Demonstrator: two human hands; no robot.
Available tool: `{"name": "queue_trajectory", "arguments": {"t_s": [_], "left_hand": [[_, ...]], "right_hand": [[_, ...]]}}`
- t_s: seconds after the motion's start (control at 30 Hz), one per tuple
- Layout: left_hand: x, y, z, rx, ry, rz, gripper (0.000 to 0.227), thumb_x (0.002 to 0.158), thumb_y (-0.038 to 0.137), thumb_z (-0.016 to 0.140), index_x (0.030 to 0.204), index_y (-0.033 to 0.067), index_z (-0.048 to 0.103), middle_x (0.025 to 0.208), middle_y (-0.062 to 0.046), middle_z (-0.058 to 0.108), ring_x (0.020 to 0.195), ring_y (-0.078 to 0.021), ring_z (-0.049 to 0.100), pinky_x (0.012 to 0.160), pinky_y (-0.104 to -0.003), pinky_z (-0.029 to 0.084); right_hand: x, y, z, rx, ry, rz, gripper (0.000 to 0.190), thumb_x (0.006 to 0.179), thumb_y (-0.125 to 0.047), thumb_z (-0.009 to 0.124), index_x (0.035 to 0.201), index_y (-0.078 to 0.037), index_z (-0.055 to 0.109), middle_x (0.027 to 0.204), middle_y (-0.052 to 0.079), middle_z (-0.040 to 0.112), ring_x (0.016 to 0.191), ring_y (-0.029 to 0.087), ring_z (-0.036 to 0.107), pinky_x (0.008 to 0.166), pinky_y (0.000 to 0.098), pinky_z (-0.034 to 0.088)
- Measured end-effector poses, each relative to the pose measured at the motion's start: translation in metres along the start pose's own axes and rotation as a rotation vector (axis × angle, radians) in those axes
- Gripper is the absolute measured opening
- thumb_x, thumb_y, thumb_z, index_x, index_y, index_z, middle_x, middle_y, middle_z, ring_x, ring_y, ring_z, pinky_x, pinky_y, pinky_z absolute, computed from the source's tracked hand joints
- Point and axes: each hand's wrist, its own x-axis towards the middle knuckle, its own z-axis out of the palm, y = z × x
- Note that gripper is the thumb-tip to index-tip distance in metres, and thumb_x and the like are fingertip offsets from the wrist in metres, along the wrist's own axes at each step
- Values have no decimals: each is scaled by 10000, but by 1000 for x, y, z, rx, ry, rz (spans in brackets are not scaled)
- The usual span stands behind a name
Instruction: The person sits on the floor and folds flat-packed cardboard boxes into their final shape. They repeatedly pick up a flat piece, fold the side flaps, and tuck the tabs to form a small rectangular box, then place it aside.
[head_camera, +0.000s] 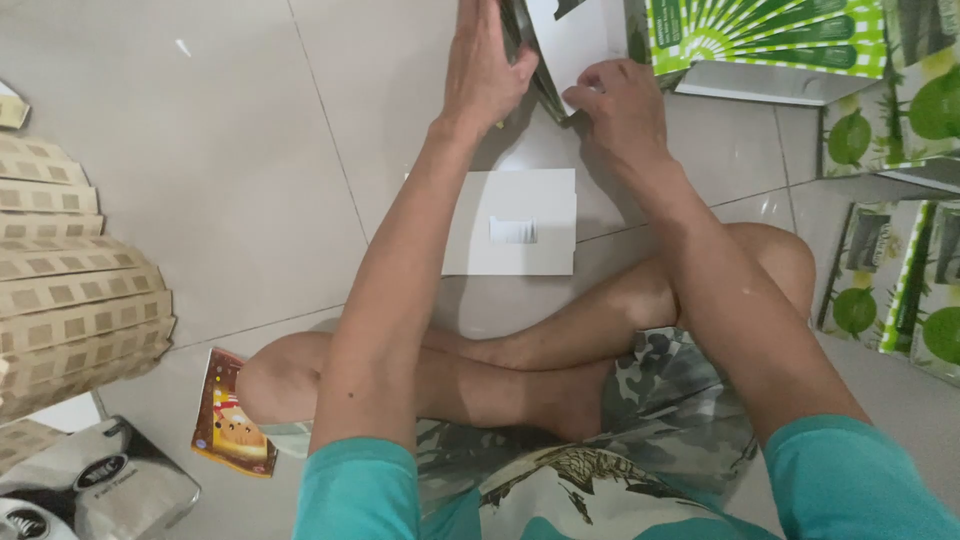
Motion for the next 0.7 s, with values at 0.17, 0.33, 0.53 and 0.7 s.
{"name": "queue_trajectory", "arguments": {"t_s": [0.17,0.33,0.53,0.7], "left_hand": [[7,-1,-4,-46,-46,19,627,845,162,636,1427,85,414,1362,-139,574,1243,-324,538,1057,-425,458],[7,17,-34,-174,-47,77,294,753,21,491,1046,46,502,694,-18,220,590,-159,202,545,-382,184],[-45,9,-45,-149,-168,-197,972,992,17,638,1624,385,-2,1769,-190,-38,1517,-486,457,892,-440,648],[-157,31,-88,271,-297,-816,910,966,376,656,1644,13,170,1677,-315,104,1549,-510,165,1176,-724,277]], "right_hand": [[-2,-6,4,-38,-81,14,418,738,-5,728,1133,-134,773,1158,116,653,1034,364,636,967,513,408],[1,-35,-22,-7,-258,62,334,987,12,553,1320,23,532,1369,238,468,1398,419,408,1062,618,391],[-19,-33,-27,113,18,-13,368,916,66,691,1280,17,669,1408,250,578,1314,470,539,996,598,508],[-24,-86,-97,195,-864,415,319,1021,-216,558,874,-3,744,780,189,687,771,314,680,705,497,526]]}}
